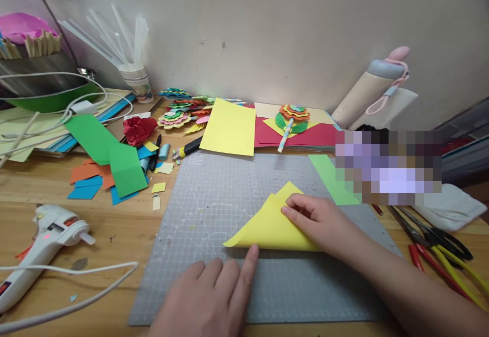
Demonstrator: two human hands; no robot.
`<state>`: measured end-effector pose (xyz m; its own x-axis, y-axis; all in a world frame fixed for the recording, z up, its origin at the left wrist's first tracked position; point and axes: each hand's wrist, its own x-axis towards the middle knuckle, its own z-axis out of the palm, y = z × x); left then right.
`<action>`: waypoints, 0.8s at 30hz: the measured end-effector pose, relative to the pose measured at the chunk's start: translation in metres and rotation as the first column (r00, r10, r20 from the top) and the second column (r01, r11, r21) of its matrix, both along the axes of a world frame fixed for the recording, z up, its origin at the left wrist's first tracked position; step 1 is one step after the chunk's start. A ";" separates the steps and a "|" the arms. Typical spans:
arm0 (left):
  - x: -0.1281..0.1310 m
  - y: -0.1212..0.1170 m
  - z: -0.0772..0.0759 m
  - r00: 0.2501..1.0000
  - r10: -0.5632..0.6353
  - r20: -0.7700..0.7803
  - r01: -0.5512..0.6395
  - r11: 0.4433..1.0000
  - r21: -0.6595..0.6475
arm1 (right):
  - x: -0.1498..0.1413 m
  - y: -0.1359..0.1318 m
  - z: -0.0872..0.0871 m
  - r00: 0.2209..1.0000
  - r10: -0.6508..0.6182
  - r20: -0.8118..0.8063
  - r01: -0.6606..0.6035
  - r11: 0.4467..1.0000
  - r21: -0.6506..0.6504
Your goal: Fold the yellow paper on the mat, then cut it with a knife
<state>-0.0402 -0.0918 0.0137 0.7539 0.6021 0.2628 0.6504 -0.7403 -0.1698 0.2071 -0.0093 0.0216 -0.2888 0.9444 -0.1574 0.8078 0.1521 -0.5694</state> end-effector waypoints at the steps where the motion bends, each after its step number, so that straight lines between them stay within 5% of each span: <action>1: -0.001 -0.001 -0.002 0.999 0.026 -0.019 -0.026 1.000 0.000 | 0.000 0.000 0.000 1.000 -0.002 0.025 0.002 1.000 0.021; 12: -0.008 -0.002 -0.011 0.993 0.047 -0.111 -0.050 0.999 -0.023 | 0.001 -0.009 0.004 0.973 0.012 0.231 -0.033 0.996 0.084; 15: -0.007 0.000 -0.008 0.994 0.044 -0.100 -0.048 0.998 -0.039 | -0.001 -0.014 0.002 0.947 -0.039 0.320 -0.048 0.965 0.260; 19: -0.006 0.001 -0.008 0.996 0.064 -0.065 -0.069 0.995 -0.072 | -0.008 -0.028 0.005 0.944 -0.038 0.328 -0.199 0.727 0.657; 21: -0.005 0.001 -0.009 0.995 0.079 -0.060 -0.084 0.993 -0.088 | -0.015 -0.037 0.008 0.911 0.097 0.402 -0.374 0.607 0.701; 24: -0.003 0.001 -0.010 0.994 0.099 -0.036 -0.102 0.990 -0.096 | -0.025 -0.047 0.008 0.772 0.394 0.499 -0.636 0.481 0.604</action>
